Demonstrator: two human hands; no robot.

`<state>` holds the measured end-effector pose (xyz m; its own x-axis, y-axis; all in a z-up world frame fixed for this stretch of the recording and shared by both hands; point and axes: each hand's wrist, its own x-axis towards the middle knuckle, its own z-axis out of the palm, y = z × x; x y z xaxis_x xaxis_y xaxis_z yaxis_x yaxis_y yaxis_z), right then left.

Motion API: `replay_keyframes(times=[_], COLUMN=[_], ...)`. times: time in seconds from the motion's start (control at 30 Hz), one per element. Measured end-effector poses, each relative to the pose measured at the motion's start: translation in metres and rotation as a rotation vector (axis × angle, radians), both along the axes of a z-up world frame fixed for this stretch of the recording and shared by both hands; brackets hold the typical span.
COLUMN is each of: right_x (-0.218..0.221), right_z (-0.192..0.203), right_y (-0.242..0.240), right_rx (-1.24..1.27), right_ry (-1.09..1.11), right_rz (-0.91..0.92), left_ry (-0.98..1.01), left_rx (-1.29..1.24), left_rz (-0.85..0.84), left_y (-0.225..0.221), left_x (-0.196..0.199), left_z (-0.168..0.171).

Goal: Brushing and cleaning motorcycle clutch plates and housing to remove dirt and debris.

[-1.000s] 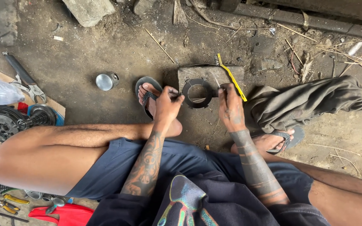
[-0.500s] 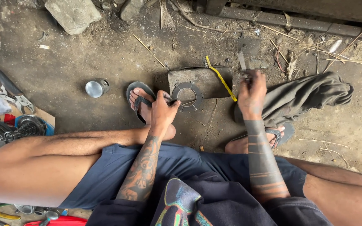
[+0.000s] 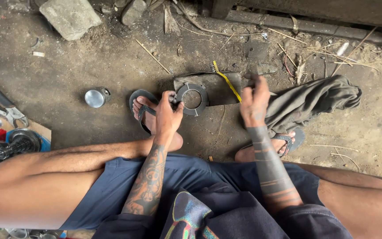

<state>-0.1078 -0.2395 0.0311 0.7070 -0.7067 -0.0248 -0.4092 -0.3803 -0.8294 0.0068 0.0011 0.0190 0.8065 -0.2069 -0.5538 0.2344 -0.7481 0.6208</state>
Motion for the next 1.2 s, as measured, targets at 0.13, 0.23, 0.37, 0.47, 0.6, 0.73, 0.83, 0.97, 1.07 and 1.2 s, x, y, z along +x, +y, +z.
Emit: replay_keyframes(times=[0.13, 0.23, 0.37, 0.47, 0.6, 0.73, 0.83, 0.97, 1.07, 1.2], right_x=[-0.023, -0.006, -0.004, -0.01, -0.033, -0.085, -0.07, -0.046, -0.037, -0.028], right_z=[-0.03, 0.002, -0.009, -0.013, -0.048, -0.128, -0.083, -0.027, -0.004, 0.007], right_y=[-0.023, 0.005, 0.016, 0.005, -0.024, -0.052, -0.035, -0.018, -0.01, -0.005], right_rx=[0.018, -0.044, -0.162, -0.152, 0.051, -0.552, -0.024, 0.089, 0.135, 0.161], right_ry=[-0.014, 0.186, 0.639, 0.689, 0.491, 0.217, 0.166, 0.24, 0.397, 0.608], right_rz=[-0.073, 0.048, 0.234, 0.236, 0.062, 0.443, 0.1, 0.147, 0.182, 0.196], left_ry=[-0.144, -0.25, -0.45, -0.548, -0.61, -0.561, -0.567, -0.538, -0.488, -0.472], left_rx=[-0.083, -0.111, -0.141, -0.144, -0.11, -0.095, -0.053, 0.061, 0.065, 0.062], left_rz=[-0.039, -0.11, -0.242, -0.301, -0.349, -0.373, -0.427, -0.448, -0.429, -0.412], left_y=[0.001, -0.005, -0.011, -0.007, -0.006, -0.011, -0.014, -0.014, -0.014, -0.013], left_x=[-0.002, -0.005, -0.008, -0.009, -0.01, -0.011, -0.011, -0.013, -0.012, -0.014], left_z=[-0.015, -0.016, -0.023, -0.032, -0.052, -0.019, -0.013, -0.011, -0.009, -0.016])
